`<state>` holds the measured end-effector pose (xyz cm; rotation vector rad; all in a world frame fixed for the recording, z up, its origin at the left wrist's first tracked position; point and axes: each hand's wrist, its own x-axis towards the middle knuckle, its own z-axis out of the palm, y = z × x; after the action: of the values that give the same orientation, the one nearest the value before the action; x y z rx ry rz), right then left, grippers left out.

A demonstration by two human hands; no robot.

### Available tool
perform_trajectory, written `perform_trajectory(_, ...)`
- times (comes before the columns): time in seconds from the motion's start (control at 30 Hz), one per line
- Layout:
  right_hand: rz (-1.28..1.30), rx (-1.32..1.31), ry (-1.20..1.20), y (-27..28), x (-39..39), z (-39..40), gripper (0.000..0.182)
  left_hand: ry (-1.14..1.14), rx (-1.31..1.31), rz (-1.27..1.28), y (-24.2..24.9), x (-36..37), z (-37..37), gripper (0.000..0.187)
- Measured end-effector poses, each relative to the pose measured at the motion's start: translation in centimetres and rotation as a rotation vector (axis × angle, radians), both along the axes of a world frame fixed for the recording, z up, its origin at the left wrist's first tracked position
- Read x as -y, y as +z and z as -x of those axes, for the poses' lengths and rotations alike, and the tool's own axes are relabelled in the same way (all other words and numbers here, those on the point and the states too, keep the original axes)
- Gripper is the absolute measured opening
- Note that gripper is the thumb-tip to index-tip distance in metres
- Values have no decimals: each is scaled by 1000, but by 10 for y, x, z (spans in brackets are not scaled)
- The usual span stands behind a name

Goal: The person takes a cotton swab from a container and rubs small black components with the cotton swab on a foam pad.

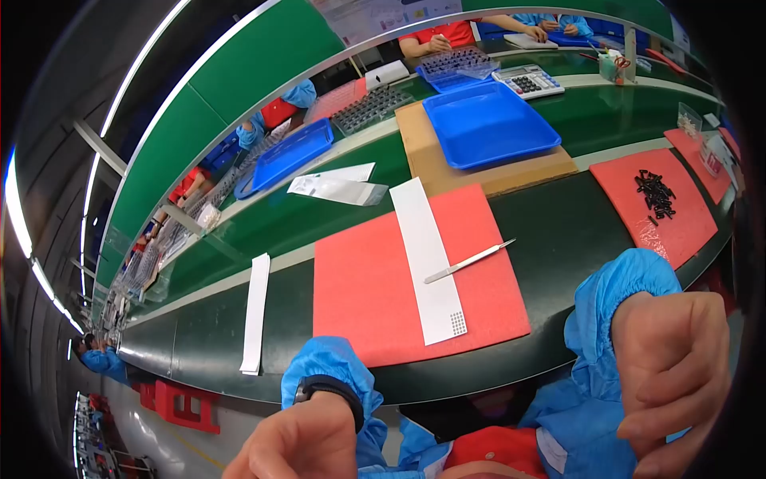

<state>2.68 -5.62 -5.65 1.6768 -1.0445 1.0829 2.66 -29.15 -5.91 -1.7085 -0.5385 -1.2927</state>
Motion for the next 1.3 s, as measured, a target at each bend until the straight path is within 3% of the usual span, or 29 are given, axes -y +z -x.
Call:
perform_trajectory(0.2,65,-28,-69,9,3,4,8,-64,25,-20,-2,-4,0,17)
perform_trajectory(0.37,147,-83,-63,8,0,11,9,-68,102,73,-3,8,2,5)
perform_trajectory(0.4,115,-122,-21,1,-6,21,9,-62,134,103,-4,11,2,3)
perform_trajectory(0.53,-540,192,105,32,-46,36,10,-115,388,157,-11,-17,-6,7)
perform_trajectory(0.6,-368,298,86,10,-2,42,7,-128,693,210,-12,-33,-17,10)
perform_trajectory(0.63,-238,342,69,-8,34,50,7,-178,708,256,-11,-28,-16,10)
perform_trajectory(0.67,-174,350,27,-17,50,56,9,-178,647,530,-4,-14,-10,2)
perform_trajectory(0.73,-199,274,-106,-29,61,60,12,-166,437,1004,4,6,7,20)
perform_trajectory(0.77,-214,271,-142,-31,61,56,12,-197,413,992,0,8,11,20)
perform_trajectory(0.83,-258,384,22,-34,64,46,15,-108,333,944,-12,12,15,1)
perform_trajectory(0.9,-271,443,112,-38,67,45,16,-58,300,925,-24,19,20,10)
perform_trajectory(0.93,-417,444,-66,-40,68,47,18,90,290,969,-30,22,24,4)
perform_trajectory(1.0,-700,435,-418,-49,69,52,20,469,379,1009,-45,41,31,11)
perform_trajectory(1.1,-874,325,-493,-81,72,55,23,1192,661,1021,-78,97,77,19)
perform_trajectory(1.13,-877,319,-489,-99,73,53,23,1198,664,1015,-96,114,94,19)
perform_trajectory(1.2,-858,362,-328,-139,68,48,21,1423,903,934,-129,140,117,31)
perform_trajectory(1.3,-822,534,-197,-174,55,54,20,1283,1091,999,-151,164,122,40)
